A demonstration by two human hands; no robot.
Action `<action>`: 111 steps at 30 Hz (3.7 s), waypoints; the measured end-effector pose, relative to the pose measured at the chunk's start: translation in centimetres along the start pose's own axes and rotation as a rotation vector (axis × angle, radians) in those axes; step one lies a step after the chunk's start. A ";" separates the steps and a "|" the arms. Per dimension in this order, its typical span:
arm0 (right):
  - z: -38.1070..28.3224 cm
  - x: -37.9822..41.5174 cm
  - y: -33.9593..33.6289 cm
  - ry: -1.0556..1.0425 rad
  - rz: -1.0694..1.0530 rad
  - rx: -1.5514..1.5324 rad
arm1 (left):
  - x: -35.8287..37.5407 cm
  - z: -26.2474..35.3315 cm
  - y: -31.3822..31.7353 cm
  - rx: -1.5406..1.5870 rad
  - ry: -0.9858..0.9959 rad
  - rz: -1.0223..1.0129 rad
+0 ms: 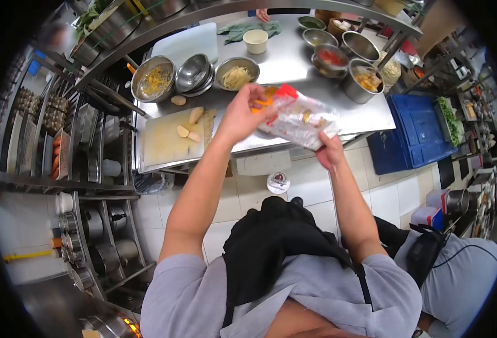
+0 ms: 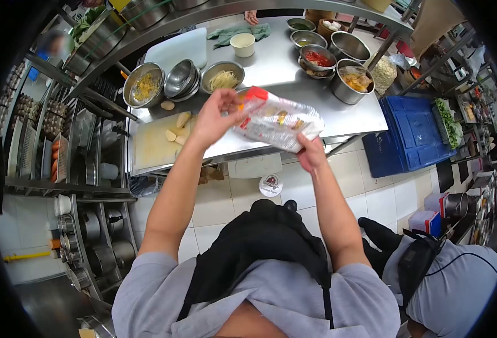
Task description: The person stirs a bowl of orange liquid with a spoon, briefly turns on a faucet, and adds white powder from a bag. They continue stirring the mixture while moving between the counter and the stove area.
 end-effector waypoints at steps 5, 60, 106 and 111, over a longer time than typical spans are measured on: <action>-6.0 -5.0 -0.4 -0.052 0.065 0.350 | -8.4 -5.1 0.3 0.061 -0.077 -0.150; 10.4 0.5 -2.4 -0.215 0.367 -0.395 | -13.5 2.1 8.0 -1.015 0.181 -0.556; 1.2 -14.8 4.5 0.703 0.103 2.210 | 24.3 -52.1 -21.6 1.106 -0.234 1.233; 0.7 -14.3 5.2 0.523 -0.006 2.259 | 25.2 -48.8 -20.6 0.733 -0.488 1.133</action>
Point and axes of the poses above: each hand's wrist, its own x-axis away from the middle knuckle, its own y-axis out of the palm, z = x × y, the point moved 4 cm from there along -x, towards the middle knuckle, and after that the axes turned 10 degrees about -z, right-handed, at the moved point
